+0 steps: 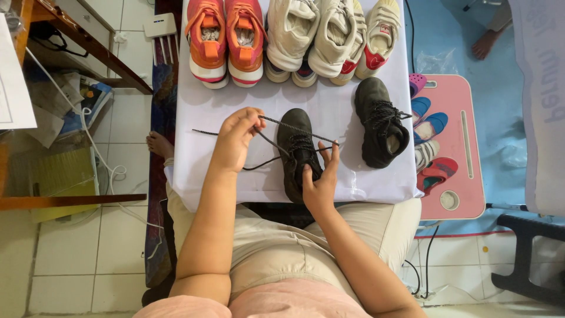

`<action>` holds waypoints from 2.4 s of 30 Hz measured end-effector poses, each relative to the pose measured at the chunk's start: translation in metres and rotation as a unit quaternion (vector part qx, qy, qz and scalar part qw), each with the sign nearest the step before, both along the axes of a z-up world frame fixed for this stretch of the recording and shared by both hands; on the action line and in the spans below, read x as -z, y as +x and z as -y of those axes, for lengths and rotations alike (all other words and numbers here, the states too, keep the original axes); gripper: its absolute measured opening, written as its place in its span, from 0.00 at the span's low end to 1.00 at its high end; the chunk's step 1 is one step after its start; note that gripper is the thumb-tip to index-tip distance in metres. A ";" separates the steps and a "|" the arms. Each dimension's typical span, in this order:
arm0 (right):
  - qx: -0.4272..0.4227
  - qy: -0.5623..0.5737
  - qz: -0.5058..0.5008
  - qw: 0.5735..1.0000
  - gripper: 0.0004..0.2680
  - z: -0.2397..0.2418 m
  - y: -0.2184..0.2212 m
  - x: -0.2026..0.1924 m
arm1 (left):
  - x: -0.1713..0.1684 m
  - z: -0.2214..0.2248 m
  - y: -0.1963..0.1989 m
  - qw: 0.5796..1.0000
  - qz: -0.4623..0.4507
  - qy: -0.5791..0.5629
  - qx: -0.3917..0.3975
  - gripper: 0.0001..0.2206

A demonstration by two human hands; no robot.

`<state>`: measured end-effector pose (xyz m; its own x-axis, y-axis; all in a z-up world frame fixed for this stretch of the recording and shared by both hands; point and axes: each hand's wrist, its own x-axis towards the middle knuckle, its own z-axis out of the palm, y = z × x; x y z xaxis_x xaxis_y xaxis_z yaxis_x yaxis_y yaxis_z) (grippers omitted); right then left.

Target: Arranging multiple pairs of sneakers on a table and tying the laces of a black sneaker.

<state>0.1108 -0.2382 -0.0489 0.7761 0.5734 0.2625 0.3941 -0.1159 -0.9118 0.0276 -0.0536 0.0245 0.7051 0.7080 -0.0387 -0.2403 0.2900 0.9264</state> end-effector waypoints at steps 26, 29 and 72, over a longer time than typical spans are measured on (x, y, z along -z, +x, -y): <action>0.122 -0.043 0.057 0.990 0.38 -0.003 -0.007 -0.004 | 0.015 0.061 0.056 0.913 -0.208 0.346 0.064 0.26; 0.132 -0.089 0.094 0.983 0.38 -0.003 -0.006 -0.010 | 0.023 0.062 0.053 0.887 -0.250 0.379 0.084 0.26; 0.047 0.000 0.064 0.997 0.09 -0.001 0.000 -0.007 | 0.109 0.090 -0.015 0.841 -0.225 0.490 -0.049 0.19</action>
<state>0.1103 -0.2370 -0.0417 0.7873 0.4989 0.3623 0.4937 -0.1581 -0.8551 0.0124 -0.1435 -0.0847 0.7119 0.6093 0.3492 0.2208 -0.6662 0.7123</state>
